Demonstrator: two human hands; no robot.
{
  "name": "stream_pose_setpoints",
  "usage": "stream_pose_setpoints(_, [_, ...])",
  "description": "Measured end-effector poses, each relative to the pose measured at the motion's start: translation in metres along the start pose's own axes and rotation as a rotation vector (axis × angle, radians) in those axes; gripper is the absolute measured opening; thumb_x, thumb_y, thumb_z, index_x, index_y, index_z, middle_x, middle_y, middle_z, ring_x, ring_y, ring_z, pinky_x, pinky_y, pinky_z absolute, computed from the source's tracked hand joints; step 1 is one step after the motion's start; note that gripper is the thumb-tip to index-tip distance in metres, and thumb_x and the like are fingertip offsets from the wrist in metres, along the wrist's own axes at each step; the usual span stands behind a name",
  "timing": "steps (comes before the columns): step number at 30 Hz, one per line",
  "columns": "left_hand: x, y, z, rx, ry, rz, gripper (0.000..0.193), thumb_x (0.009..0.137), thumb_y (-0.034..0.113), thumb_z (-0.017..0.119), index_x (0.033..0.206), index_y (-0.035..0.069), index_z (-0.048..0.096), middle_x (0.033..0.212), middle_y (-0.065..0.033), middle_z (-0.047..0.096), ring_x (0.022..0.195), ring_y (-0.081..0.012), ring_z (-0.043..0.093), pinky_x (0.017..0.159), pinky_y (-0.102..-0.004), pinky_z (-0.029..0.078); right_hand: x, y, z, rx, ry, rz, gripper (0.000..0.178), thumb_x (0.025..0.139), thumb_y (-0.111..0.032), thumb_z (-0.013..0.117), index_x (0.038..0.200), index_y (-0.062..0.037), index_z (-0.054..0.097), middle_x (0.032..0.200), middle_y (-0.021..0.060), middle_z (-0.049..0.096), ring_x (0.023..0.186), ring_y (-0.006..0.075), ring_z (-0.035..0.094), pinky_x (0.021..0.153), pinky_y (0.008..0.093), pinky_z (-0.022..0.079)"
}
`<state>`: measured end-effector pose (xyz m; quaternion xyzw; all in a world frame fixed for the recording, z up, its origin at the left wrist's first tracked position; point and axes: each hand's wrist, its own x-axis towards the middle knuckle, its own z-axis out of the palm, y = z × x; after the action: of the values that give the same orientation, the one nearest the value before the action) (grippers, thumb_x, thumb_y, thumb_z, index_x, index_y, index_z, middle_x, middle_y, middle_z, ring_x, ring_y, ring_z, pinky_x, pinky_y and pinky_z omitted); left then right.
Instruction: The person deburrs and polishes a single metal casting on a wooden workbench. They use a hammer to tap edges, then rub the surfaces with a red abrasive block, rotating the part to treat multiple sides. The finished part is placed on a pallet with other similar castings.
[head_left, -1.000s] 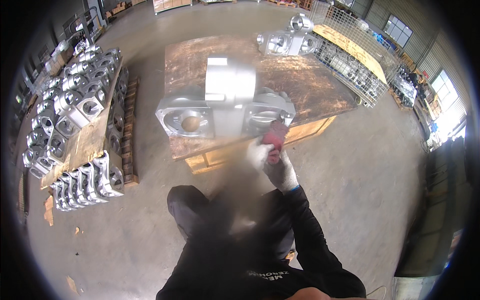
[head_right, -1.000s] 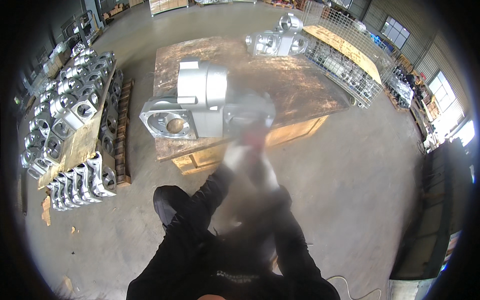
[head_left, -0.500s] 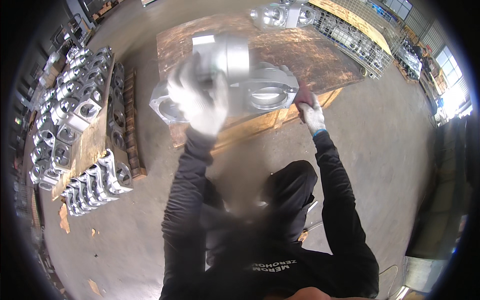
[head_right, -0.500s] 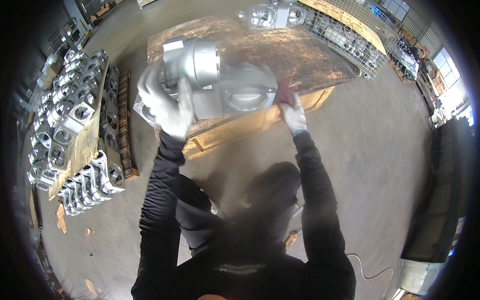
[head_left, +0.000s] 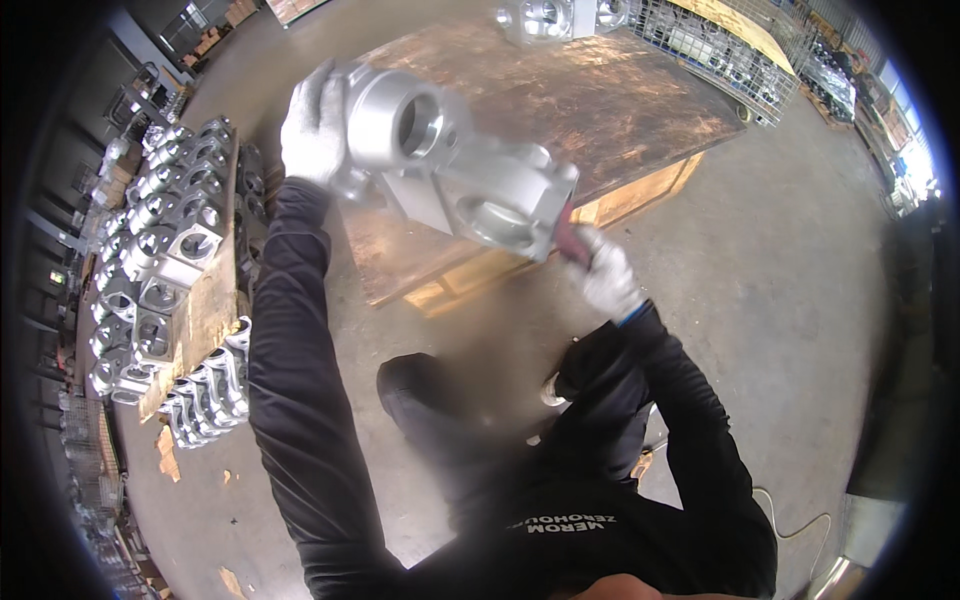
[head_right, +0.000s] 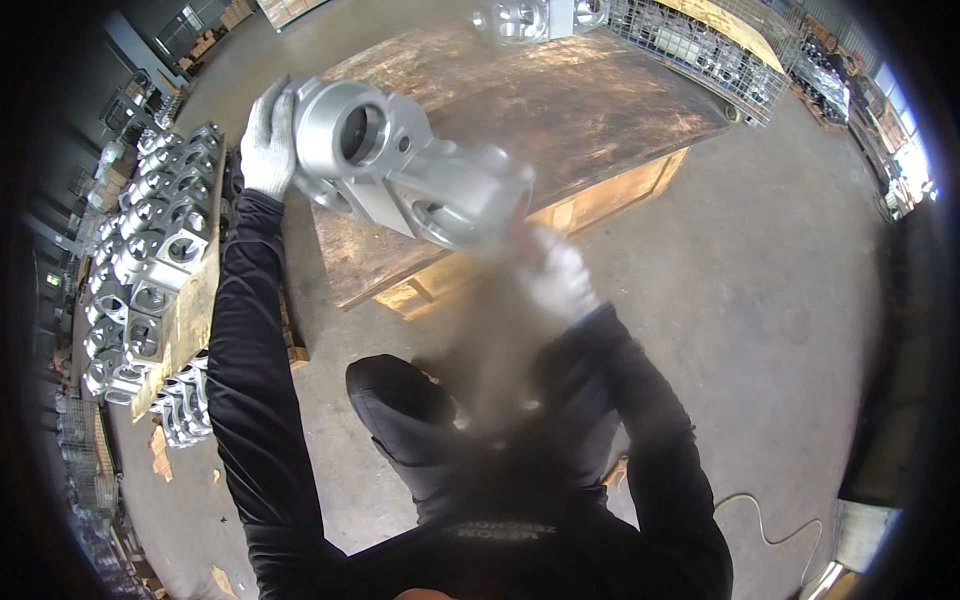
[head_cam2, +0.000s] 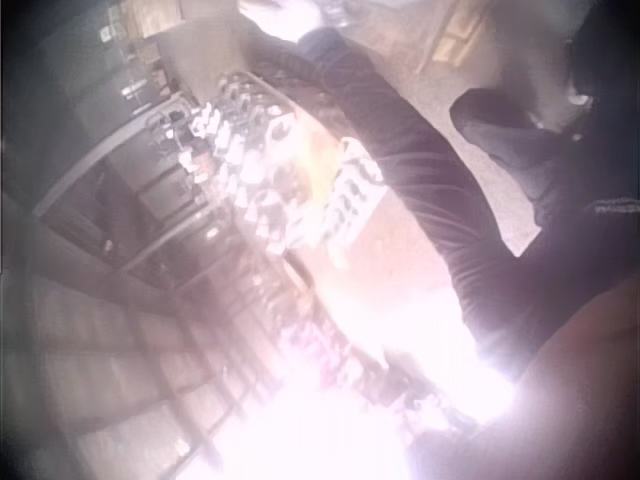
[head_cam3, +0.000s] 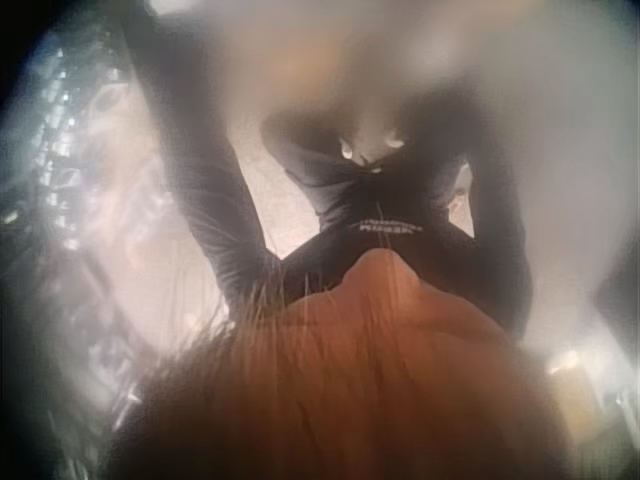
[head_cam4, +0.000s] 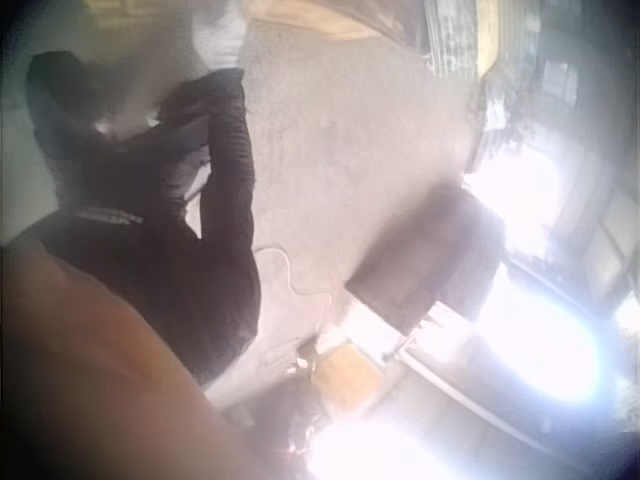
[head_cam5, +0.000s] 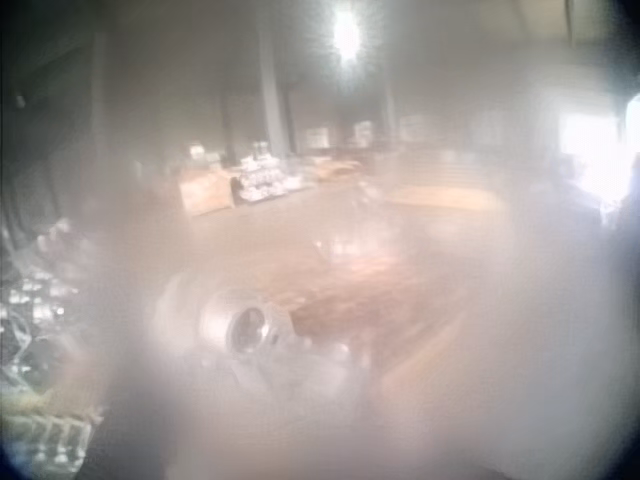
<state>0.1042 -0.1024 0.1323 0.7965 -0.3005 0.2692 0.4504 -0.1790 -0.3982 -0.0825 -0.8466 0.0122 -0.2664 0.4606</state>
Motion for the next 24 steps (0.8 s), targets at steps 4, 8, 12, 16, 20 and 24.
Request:
stream_pose_setpoints(4, [0.015, -0.004, -0.032, 0.048, -0.071, -0.092, 0.059, 0.108, 0.033, 0.069, 0.151, -0.003, 0.055, 0.145, -0.0236, 0.065, 0.135, -0.0271, 0.062, 0.117, -0.0358, 0.046, -0.018, -0.020, 0.017, -0.610, -0.098, -0.447, 0.049, 0.082, -0.010, 0.074, 0.131, -0.0147, 0.072, 0.136, 0.0073, 0.070, 0.105, 0.0306, 0.068, 0.085, 0.0425, 0.056])
stream_pose_setpoints(8, [0.037, -0.001, -0.019, 0.225, -0.212, -0.093, 0.083, 0.095, 0.063, 0.070, 0.148, 0.001, 0.060, 0.142, -0.0267, 0.065, 0.131, -0.0393, 0.065, 0.113, -0.0422, 0.049, -0.005, 0.000, 0.005, -0.833, -0.020, -0.823, 0.051, 0.081, -0.017, 0.069, 0.132, -0.0183, 0.074, 0.140, -0.0002, 0.069, 0.108, 0.0253, 0.064, 0.083, 0.0402, 0.053])
stream_pose_setpoints(12, [0.040, -0.011, 0.004, 0.179, -0.145, -0.166, 0.061, 0.091, 0.052, 0.071, 0.133, 0.008, 0.071, 0.130, -0.0229, 0.073, 0.126, -0.0381, 0.067, 0.108, -0.0431, 0.051, -0.015, 0.002, 0.028, -0.660, -0.008, -0.636, 0.054, 0.073, -0.014, 0.075, 0.127, -0.0159, 0.076, 0.134, 0.0003, 0.071, 0.107, 0.0265, 0.065, 0.081, 0.0416, 0.055])
stream_pose_setpoints(16, [0.037, -0.016, 0.010, 0.209, -0.065, -0.144, 0.052, 0.091, 0.044, 0.069, 0.129, 0.009, 0.074, 0.125, -0.0222, 0.074, 0.121, -0.0382, 0.069, 0.106, -0.0432, 0.052, -0.049, -0.037, 0.107, 0.102, 0.260, 0.021, 0.035, 0.078, 0.001, 0.074, 0.111, -0.0060, 0.078, 0.120, 0.0115, 0.075, 0.088, 0.0323, 0.069, 0.079, 0.0386, 0.057])
stream_pose_setpoints(20, [0.038, -0.011, 0.008, 0.138, -0.051, -0.124, 0.050, 0.092, 0.039, 0.069, 0.128, 0.005, 0.073, 0.123, -0.0238, 0.074, 0.119, -0.0364, 0.070, 0.105, -0.0411, 0.052, -0.041, -0.040, 0.092, -0.117, 0.230, -0.184, 0.035, 0.080, -0.003, 0.075, 0.114, -0.0069, 0.078, 0.122, 0.0125, 0.075, 0.090, 0.0307, 0.070, 0.077, 0.0401, 0.057])
stream_pose_setpoints(24, [0.035, -0.010, 0.005, 0.057, -0.073, -0.142, 0.045, 0.097, 0.030, 0.069, 0.131, -0.001, 0.070, 0.127, -0.0228, 0.074, 0.119, -0.0321, 0.071, 0.105, -0.0380, 0.052, -0.020, -0.035, 0.041, -0.516, 0.032, -0.452, 0.047, 0.075, -0.012, 0.076, 0.122, -0.0138, 0.077, 0.128, 0.0068, 0.074, 0.094, 0.0274, 0.067, 0.079, 0.0409, 0.054])
